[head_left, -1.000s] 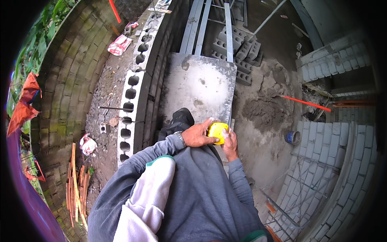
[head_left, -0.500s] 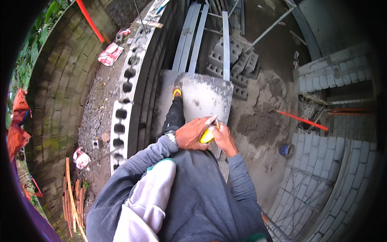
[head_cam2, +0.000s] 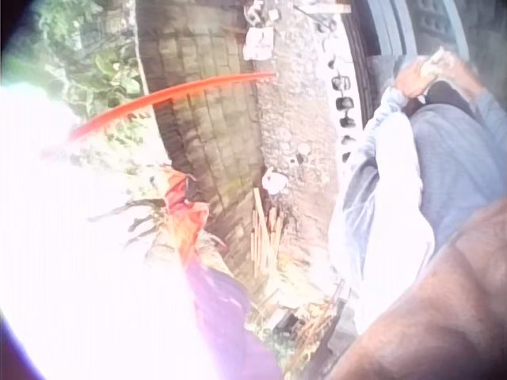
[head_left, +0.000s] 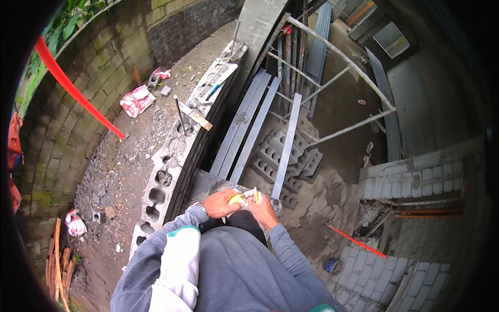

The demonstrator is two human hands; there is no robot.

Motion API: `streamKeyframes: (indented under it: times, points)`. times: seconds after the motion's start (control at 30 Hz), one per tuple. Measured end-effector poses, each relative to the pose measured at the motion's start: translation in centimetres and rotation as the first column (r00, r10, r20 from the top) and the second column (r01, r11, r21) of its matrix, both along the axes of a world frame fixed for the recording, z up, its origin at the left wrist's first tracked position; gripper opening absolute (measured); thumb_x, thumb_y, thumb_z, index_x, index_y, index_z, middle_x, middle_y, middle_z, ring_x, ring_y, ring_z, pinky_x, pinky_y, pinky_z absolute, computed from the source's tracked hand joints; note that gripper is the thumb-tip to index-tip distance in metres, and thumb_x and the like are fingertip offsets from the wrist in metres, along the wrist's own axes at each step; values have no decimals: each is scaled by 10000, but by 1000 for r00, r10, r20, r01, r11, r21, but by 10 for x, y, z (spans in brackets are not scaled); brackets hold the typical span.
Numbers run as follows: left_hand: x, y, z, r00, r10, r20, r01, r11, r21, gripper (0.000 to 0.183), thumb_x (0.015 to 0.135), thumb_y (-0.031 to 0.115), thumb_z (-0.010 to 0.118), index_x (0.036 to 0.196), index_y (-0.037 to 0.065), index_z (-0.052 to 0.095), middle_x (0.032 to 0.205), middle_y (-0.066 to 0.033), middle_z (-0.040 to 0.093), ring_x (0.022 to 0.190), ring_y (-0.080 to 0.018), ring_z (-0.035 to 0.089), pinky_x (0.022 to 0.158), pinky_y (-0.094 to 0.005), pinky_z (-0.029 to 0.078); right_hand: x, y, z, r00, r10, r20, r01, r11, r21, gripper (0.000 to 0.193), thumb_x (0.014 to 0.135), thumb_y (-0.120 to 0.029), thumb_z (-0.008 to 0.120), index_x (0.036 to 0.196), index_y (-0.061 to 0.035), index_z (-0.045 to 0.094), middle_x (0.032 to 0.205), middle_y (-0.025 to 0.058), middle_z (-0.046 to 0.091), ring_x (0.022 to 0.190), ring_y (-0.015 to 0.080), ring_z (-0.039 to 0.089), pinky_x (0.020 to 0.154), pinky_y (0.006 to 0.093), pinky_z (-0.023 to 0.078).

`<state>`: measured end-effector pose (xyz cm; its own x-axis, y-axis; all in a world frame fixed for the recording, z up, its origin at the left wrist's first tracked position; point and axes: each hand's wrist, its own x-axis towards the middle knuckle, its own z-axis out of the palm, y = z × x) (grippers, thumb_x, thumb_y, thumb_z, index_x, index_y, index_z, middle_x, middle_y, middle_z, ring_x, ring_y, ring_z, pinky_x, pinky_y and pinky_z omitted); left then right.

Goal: The person uses a hammer to chip away at a concrete surface, then retrieves a tape measure and pencil to measure and mark lines on the concrete. The person stands on scaffolding planks while performing these actions.

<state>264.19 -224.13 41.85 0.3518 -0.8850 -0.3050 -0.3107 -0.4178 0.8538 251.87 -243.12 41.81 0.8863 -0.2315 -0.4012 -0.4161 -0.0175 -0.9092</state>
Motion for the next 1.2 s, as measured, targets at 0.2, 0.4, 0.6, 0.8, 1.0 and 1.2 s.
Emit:
streamKeyframes:
  times: [0.2, 0.4, 0.6, 0.8, 1.0, 1.2]
  points:
    - [72, -55, 20, 985, 142, -96, -141, 990, 18, 743, 911, 698, 615, 1208, 18, 646, 1144, -235, 681, 1082, -400, 656, 958, -453, 507, 83, -65, 1, 980, 19, -198, 48, 944, 327, 138, 935, -91, 699, 1037, -99, 605, 734, -87, 506, 502, 4, 393, 424, 201, 280]
    - [158, -115, -2, 935, 304, -185, -291, 952, 92, 665, 919, 692, 609, 1146, 70, 665, 1053, -175, 710, 1012, -357, 684, 893, -455, 525, 204, -146, -20, 953, 228, -201, -171, 949, 265, 113, 925, -96, 702, 975, -99, 601, 736, -77, 514, 514, 14, 411, 438, 221, 293]
    - [272, -197, -16, 897, 440, 37, -436, 870, 230, 885, 897, 802, 498, 1228, -5, 646, 1142, -263, 702, 1118, -429, 656, 951, -478, 515, 376, -233, 1, 932, 291, -216, -174, 882, 437, 206, 891, -176, 791, 913, -126, 592, 665, -90, 467, 492, 20, 390, 433, 228, 273]
    - [364, -235, -52, 836, 548, -41, -517, 810, 277, 967, 912, 823, 433, 1258, -57, 633, 1158, -294, 692, 1132, -432, 654, 974, -463, 512, 529, -351, 106, 963, 246, -108, -194, 915, 353, 198, 892, -155, 769, 912, -135, 573, 673, -99, 458, 501, 11, 394, 444, 200, 277]
    - [405, -248, -70, 785, 615, -69, -595, 781, 187, 649, 953, 642, 537, 1177, 51, 686, 1144, -229, 696, 1118, -418, 643, 972, -464, 505, 639, -434, 245, 973, 166, 162, -207, 939, 276, 147, 925, -90, 668, 993, -102, 538, 891, 4, 545, 490, 1, 343, 432, 170, 306]
    - [425, -274, -128, 802, 567, -190, -582, 812, -35, 505, 1029, 527, 485, 1273, 112, 635, 1192, -184, 677, 1151, -393, 630, 1027, -484, 466, 685, -426, 310, 916, 348, 198, -370, 925, 85, 111, 949, -96, 613, 1008, -71, 522, 970, 66, 597, 482, -2, 322, 417, 167, 309]
